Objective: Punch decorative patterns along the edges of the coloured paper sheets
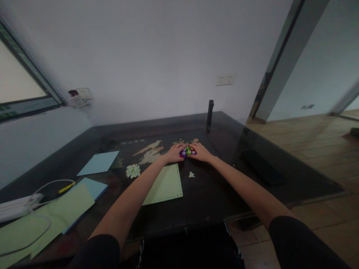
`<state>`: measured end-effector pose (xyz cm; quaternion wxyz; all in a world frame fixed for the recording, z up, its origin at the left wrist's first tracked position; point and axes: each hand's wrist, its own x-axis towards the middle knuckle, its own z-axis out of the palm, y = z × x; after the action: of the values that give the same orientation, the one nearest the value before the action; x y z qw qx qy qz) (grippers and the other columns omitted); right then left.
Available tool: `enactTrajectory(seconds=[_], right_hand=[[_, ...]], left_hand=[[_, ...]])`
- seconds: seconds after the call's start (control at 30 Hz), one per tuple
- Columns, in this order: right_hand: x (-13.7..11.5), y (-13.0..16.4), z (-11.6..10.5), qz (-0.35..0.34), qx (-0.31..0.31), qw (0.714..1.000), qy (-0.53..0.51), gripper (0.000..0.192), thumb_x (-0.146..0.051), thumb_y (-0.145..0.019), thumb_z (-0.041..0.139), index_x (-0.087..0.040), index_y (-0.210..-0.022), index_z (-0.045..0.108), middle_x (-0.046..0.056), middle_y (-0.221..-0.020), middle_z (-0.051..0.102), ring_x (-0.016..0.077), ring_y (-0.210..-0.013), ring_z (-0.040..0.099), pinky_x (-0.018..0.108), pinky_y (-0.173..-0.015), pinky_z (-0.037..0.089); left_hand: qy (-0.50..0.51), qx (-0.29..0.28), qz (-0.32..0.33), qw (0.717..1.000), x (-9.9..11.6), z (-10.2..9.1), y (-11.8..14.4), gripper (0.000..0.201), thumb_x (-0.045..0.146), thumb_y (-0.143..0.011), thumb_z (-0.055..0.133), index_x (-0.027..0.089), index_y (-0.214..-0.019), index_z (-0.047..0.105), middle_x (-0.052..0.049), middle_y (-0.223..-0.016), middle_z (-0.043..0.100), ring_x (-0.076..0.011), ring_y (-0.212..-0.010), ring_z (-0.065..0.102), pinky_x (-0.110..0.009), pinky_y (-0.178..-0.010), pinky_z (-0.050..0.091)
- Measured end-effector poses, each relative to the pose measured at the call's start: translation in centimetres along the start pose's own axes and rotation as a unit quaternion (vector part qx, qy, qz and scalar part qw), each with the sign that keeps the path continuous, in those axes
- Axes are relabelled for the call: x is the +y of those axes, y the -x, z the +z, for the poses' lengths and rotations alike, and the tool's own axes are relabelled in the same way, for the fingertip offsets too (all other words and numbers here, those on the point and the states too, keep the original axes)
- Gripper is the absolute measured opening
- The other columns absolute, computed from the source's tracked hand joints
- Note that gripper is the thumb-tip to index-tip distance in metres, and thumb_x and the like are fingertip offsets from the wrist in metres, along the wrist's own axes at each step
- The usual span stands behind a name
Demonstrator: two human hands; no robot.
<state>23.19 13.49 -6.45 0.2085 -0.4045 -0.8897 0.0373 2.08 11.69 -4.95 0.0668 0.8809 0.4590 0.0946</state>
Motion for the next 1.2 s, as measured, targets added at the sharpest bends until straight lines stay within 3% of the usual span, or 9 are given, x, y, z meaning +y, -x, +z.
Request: enactTrajectory(seconds=[0.27,0.43,0.57,0.67,0.8,0.97,1.2], right_hand=[[-3.8,-2.1,1.7,-0.006,0.009,1.0,0.021,0.062,-0.055,-0.078,0.055,-0.019,-0.129,0.05,0.013,-0.128,0.051,0.0312,-0.112,0.048,0.046,-0.095,0.037],[-4.7,-2.6,2.2,0.012,0.011,1.0,0.009,0.06,-0.058,-0.078,0.055,-0.023,-0.127,0.052,0.011,-0.13,0.051,0.0314,-0.114,0.046,0.047,-0.095,0.037],[-4.6,-2.5,2.2,0.009,0.011,1.0,0.004,0.062,-0.061,-0.078,0.052,-0.024,-0.128,0.051,0.01,-0.131,0.05,0.0319,-0.117,0.043,0.048,-0.096,0.037],[-4.2,-2.4,2.1,-0.013,0.005,1.0,-0.004,0.069,-0.064,-0.078,0.05,-0.022,-0.133,0.047,0.011,-0.134,0.048,0.0322,-0.12,0.04,0.048,-0.099,0.034],[-3.5,-2.5,1.9,-0.044,0.013,0.998,-0.043,0.076,-0.067,-0.074,0.053,-0.021,-0.135,0.044,0.012,-0.136,0.046,0.0315,-0.124,0.037,0.048,-0.103,0.03],[-2.4,-1.9,1.4,-0.028,0.053,0.994,-0.094,0.078,-0.063,-0.072,0.059,-0.02,-0.134,0.044,0.014,-0.134,0.047,0.0302,-0.125,0.039,0.049,-0.104,0.029],[-2.2,-1.2,1.7,-0.06,0.001,0.992,-0.109,0.081,-0.055,-0.07,0.066,-0.021,-0.137,0.038,0.015,-0.138,0.04,0.0293,-0.127,0.038,0.047,-0.104,0.031]], left_hand=[[0.002,0.01,-0.02,1.0,-2.1,-2.0,3.8,0.08,0.023,-0.067,0.056,0.028,-0.142,0.028,-0.008,-0.132,0.047,-0.0279,-0.12,0.043,-0.043,-0.102,0.032],[0.015,0.043,-0.019,0.999,-2.9,-1.9,5.1,0.075,0.022,-0.07,0.055,0.027,-0.141,0.03,-0.008,-0.139,0.041,-0.0259,-0.127,0.037,-0.042,-0.107,0.027],[0.023,0.067,-0.021,0.997,-3.1,-1.2,5.3,0.07,0.038,-0.076,0.057,0.025,-0.14,0.031,-0.01,-0.144,0.034,-0.0255,-0.132,0.031,-0.041,-0.109,0.024],[0.024,0.074,-0.04,0.996,-3.0,-0.9,5.2,0.073,0.051,-0.075,0.058,0.023,-0.138,0.034,-0.011,-0.14,0.038,-0.0271,-0.13,0.034,-0.042,-0.108,0.026],[0.013,0.088,-0.06,0.994,-2.8,-0.9,4.9,0.066,0.048,-0.075,0.06,0.025,-0.134,0.04,-0.01,-0.134,0.045,-0.0267,-0.125,0.04,-0.042,-0.106,0.028],[0.014,0.099,-0.044,0.994,-3.0,-0.8,4.9,0.064,0.046,-0.074,0.061,0.023,-0.132,0.043,-0.009,-0.132,0.046,-0.0261,-0.121,0.042,-0.04,-0.104,0.031],[0.028,0.1,-0.041,0.994,-3.4,-0.7,4.4,0.064,0.048,-0.073,0.062,0.023,-0.13,0.045,-0.009,-0.13,0.046,-0.0257,-0.118,0.045,-0.039,-0.102,0.033]])
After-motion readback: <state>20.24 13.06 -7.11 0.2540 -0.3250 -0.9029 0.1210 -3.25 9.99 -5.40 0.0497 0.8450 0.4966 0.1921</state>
